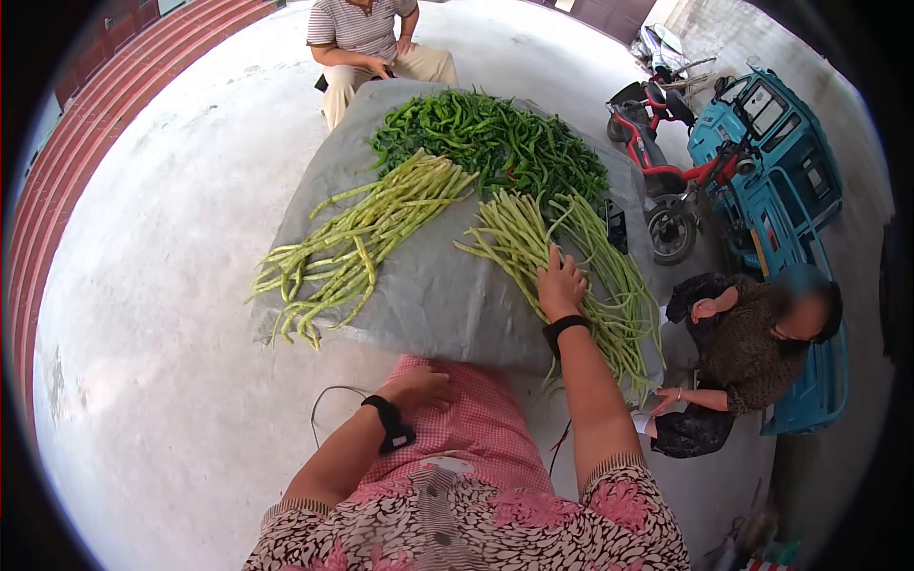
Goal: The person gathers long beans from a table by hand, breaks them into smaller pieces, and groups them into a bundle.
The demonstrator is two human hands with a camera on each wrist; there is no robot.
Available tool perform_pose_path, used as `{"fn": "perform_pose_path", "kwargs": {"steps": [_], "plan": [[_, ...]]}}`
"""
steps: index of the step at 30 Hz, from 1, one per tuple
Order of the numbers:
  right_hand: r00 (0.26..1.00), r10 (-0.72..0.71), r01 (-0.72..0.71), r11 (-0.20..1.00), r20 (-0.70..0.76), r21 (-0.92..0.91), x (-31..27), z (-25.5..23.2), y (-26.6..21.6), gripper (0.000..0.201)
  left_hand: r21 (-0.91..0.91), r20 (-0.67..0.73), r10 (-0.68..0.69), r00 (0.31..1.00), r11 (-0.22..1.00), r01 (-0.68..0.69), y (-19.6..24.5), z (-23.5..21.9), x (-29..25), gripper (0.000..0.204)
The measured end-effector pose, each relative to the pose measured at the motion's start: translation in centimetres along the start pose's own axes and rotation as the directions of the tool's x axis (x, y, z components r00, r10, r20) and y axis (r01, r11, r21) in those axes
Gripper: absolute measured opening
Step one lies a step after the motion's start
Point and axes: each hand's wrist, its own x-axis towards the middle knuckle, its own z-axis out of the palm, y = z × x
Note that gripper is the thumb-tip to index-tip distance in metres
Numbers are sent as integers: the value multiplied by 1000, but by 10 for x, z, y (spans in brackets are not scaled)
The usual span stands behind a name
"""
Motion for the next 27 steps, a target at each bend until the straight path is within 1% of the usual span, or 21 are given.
{"fn": "perform_pose_path", "kwargs": {"steps": [1, 4, 5, 6, 7, 9, 10, 12, 13, 15, 16, 17, 18, 19, 21, 22, 25, 27], "plan": [[1000, 8, -8, 1000, 3, 27, -2, -3, 1, 62, 43, 55, 23, 998, 999, -25, -7, -7, 5, 34], [996, 0, -4, 999, 86, 47, 2, -13, 9, 61, -1, 141, -19, 990, 1000, 19, -20, -22, 19, 35], [994, -5, -1, 999, 106, 52, 5, -17, 10, 61, -52, 121, -33, 992, 998, 39, -25, -24, 21, 37], [994, -6, -5, 995, 113, 99, 4, -24, 9, 60, -103, 98, -47, 994, 993, 57, -25, -23, 20, 38], [996, -27, 20, 996, 80, 90, 2, -23, 11, 60, -155, 73, -60, 996, 985, 71, -24, -21, 19, 40], [997, -76, 75, 994, 11, 76, -1, -13, 14, 59, -139, 11, -76, 997, 987, 77, -22, -16, 16, 42], [989, -133, 134, 991, -62, 22, -2, -4, 17, 59, -130, -21, -85, 996, 988, 81, -19, -13, 13, 43], [949, -245, 231, 969, -198, -92, -8, 8, 17, 59, -200, -32, -115, 993, 974, 106, -12, -7, 9, 44], [946, -253, 243, 967, -201, -74, -10, 8, 17, 57, -231, -35, -133, 991, 965, 121, -9, -6, 7, 44], [941, -265, 263, 964, -211, -39, -9, 3, 16, 55, -100, 34, -69, 997, 992, 72, -15, -8, 10, 44], [963, -200, 205, 979, -181, 11, -4, -1, 13, 53, -31, 71, -37, 997, 999, 39, -14, -9, 11, 44], [979, -137, 148, 987, -152, 60, 2, -7, 8, 52, 30, 74, -52, 996, 998, 50, -13, -10, 10, 44], [990, -80, 93, 990, -120, 108, 9, -11, 4, 50, 91, 74, -65, 995, 994, 58, -1, 2, 5, 44], [995, -13, 31, 981, -95, 194, 16, -11, 2, 50, 149, 69, -74, 995, 987, 63, 7, 10, 3, 44], [995, 96, -83, 931, -18, 355, 31, -7, -5, 49, -32, 58, -105, 993, 994, 107, -4, 3, 9, 42], [986, 139, -164, 922, 94, 351, 32, -17, -13, 43, -128, 52, -118, 992, 984, 124, -4, 2, 8, 42], [988, 121, -148, 929, 99, 340, 30, -16, -18, 39, -251, 114, -100, 989, 960, 126, -3, 1, 7, 40], [998, 70, -65, 950, -7, 305, 30, -4, -16, 38, -64, 85, -56, 995, 996, 62, -2, 0, 7, 36]]}}
